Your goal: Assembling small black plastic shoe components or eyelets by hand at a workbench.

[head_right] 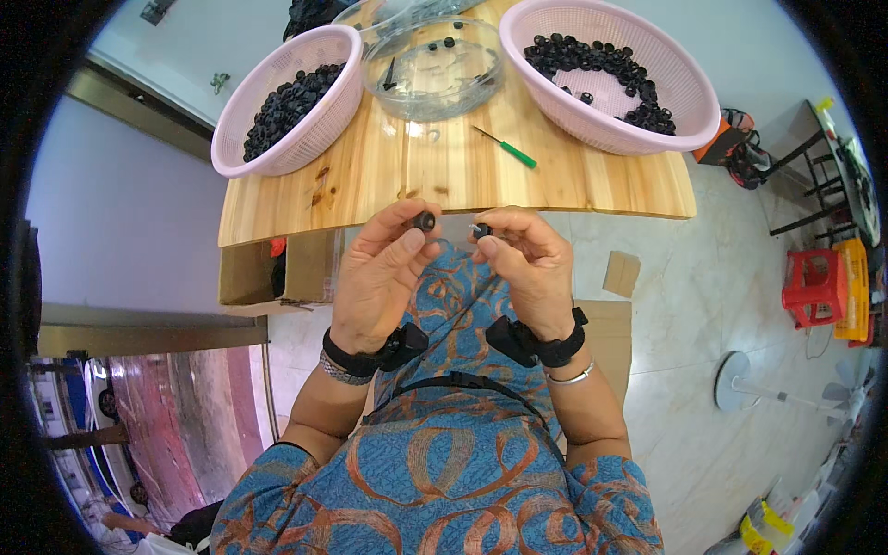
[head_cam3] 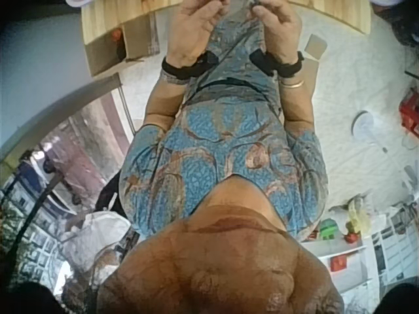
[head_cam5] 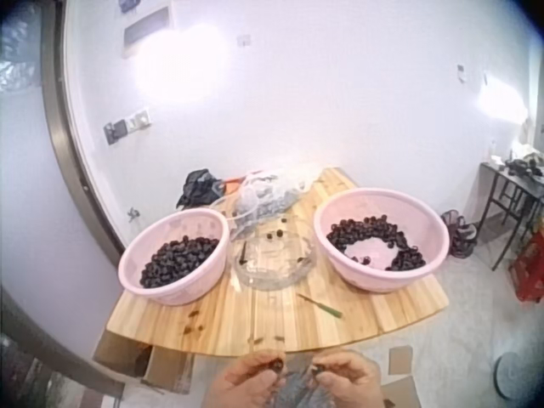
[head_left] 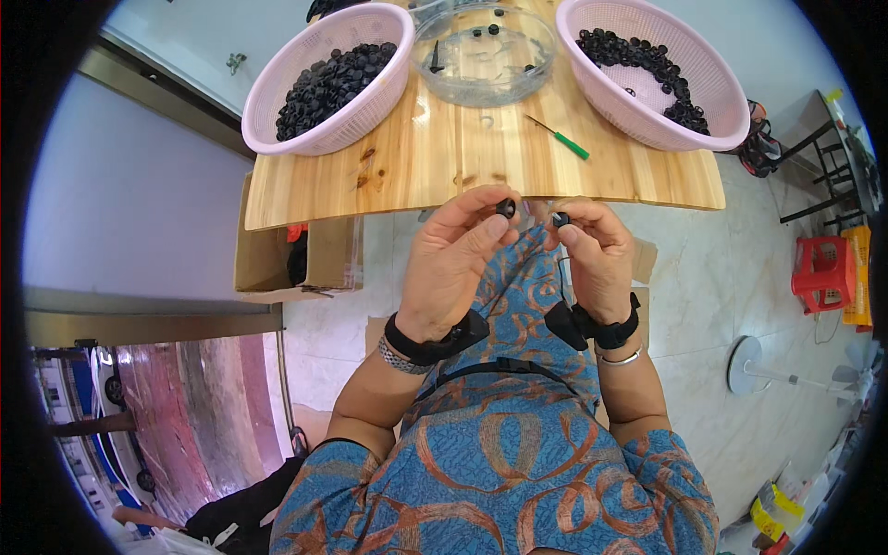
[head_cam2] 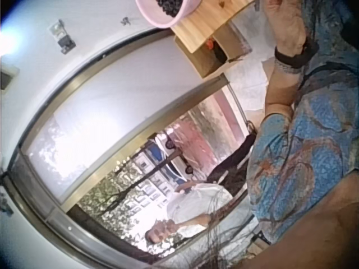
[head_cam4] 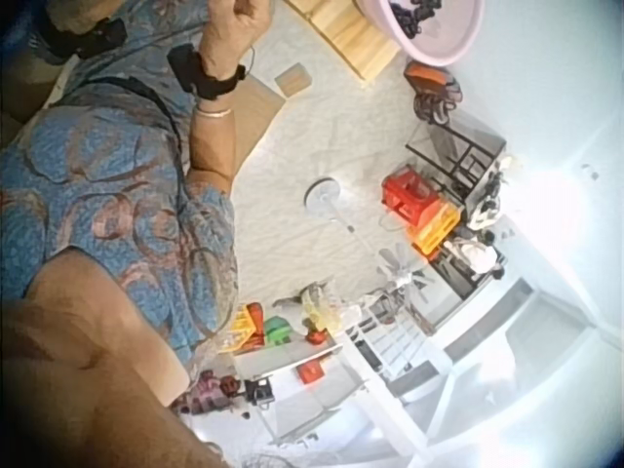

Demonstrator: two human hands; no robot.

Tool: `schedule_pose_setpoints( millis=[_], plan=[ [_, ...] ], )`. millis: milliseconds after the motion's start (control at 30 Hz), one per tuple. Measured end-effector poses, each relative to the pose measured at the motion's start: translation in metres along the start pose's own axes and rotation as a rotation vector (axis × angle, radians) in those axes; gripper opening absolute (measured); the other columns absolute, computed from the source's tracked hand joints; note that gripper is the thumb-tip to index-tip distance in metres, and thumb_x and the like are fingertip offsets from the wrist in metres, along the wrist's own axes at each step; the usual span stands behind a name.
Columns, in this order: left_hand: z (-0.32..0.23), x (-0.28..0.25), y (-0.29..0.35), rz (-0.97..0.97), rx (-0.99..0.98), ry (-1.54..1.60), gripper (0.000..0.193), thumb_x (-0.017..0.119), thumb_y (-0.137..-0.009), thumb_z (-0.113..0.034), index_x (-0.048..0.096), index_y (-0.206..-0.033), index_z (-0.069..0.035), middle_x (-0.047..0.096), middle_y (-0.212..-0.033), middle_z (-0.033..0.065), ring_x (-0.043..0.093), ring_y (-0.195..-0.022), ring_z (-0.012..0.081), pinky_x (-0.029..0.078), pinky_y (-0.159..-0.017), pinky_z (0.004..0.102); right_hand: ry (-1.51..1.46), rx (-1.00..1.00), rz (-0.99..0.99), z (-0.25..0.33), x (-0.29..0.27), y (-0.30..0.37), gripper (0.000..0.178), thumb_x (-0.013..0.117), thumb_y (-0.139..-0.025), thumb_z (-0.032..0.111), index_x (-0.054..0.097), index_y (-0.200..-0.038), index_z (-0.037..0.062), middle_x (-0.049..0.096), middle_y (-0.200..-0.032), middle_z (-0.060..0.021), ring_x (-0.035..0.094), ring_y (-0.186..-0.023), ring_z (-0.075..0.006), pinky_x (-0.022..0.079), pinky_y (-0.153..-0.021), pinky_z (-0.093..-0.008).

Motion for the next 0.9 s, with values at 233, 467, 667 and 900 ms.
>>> schedule_pose_setpoints(
  millis=[233, 467, 667, 900],
  plan=[
    [0.001, -0.001, 0.002, 0.022, -0.062, 0.078, 0.027, 0.051, -0.087, -0.002, 0.051, -0.114, 0.0, 0.057, -0.109, 0.0126, 0.058, -0.092, 0.0143, 0.05, -0.079, 0.0226, 0.1, 0.005, -0.008, 0.005, 0.012, 0.001, 0.023, 0.062, -0.077, -0.003, 0.059, -0.099, -0.0031, 0.06, -0.093, -0.0073, 0.057, -0.074, -0.0108, 0.047, -0.065, -0.0221],
    [-0.002, -0.003, 0.002, 0.005, -0.07, 0.056, 0.025, 0.052, -0.087, -0.002, 0.052, -0.112, 0.0, 0.058, -0.108, 0.0107, 0.057, -0.094, 0.0149, 0.048, -0.081, 0.0249, 0.542, -0.271, 0.048, 0.02, 0.028, 0.0, 0.022, 0.063, -0.072, -0.002, 0.062, -0.094, -0.0003, 0.059, -0.084, -0.0072, 0.055, -0.07, -0.011, 0.046, -0.063, -0.0222],
    [-0.001, -0.005, 0.002, -0.009, -0.055, 0.076, 0.024, 0.051, -0.088, -0.003, 0.052, -0.111, -0.001, 0.057, -0.108, 0.0111, 0.057, -0.094, 0.0141, 0.049, -0.08, 0.0242, 0.593, -0.29, -0.018, 0.021, 0.035, -0.002, 0.02, 0.064, -0.071, 0.001, 0.062, -0.09, 0.0011, 0.059, -0.079, -0.0069, 0.056, -0.068, -0.0125, 0.045, -0.061, -0.0227],
    [0.001, -0.009, 0.001, 0.02, -0.114, 0.219, 0.023, 0.049, -0.088, -0.003, 0.051, -0.112, -0.001, 0.056, -0.109, 0.0102, 0.057, -0.097, 0.0135, 0.05, -0.079, 0.0226, 0.431, -0.202, 0.008, 0.019, 0.033, -0.006, 0.016, 0.064, -0.072, 0.003, 0.061, -0.087, 0.0011, 0.057, -0.076, -0.0055, 0.055, -0.066, -0.0113, 0.045, -0.06, -0.022]
  ],
)
Point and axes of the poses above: each hand's wrist, its own y-axis away from the middle knuckle, its own x-axis out of the palm, z = x × y, the point moved 2 cm from there along -y, towards the middle knuckle
